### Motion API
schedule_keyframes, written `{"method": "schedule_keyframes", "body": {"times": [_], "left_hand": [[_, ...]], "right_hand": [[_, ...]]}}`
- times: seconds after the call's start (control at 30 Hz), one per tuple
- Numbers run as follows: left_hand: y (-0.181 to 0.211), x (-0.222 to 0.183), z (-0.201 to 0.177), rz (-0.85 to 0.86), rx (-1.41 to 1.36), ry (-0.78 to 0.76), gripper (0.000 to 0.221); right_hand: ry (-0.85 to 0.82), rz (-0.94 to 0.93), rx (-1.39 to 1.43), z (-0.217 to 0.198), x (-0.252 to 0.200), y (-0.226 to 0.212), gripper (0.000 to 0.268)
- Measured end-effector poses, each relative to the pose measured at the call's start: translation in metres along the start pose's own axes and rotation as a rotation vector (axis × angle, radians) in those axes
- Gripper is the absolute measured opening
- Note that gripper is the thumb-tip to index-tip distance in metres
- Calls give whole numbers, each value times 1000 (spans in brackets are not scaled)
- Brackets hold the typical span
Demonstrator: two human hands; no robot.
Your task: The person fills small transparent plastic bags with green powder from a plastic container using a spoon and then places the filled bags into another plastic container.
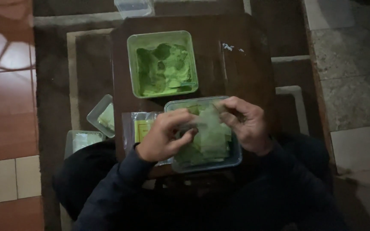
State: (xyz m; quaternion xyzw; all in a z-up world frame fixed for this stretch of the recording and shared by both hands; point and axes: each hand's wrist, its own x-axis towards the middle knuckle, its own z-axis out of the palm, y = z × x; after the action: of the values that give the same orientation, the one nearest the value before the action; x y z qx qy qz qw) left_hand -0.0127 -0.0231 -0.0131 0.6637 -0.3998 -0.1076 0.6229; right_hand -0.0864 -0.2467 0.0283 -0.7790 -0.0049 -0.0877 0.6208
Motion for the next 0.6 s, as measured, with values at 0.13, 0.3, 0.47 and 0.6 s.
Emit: {"method": "schedule_keyframes", "body": {"times": [0.13,0.3,0.47,0.6], "left_hand": [[2,4,-6,26,-1,5,16],[8,15,-13,-12,-65,126,17],[-2,6,-9,62,87,385,35],[-16,-3,3,390,309,450,34]], "right_hand": [[-28,41,35,-7,5,-1,6],[-60,34,67,-18,5,9,4],[-24,73,144,-18,2,12,5],[-54,38,163,-14,-1,14,11]]}}
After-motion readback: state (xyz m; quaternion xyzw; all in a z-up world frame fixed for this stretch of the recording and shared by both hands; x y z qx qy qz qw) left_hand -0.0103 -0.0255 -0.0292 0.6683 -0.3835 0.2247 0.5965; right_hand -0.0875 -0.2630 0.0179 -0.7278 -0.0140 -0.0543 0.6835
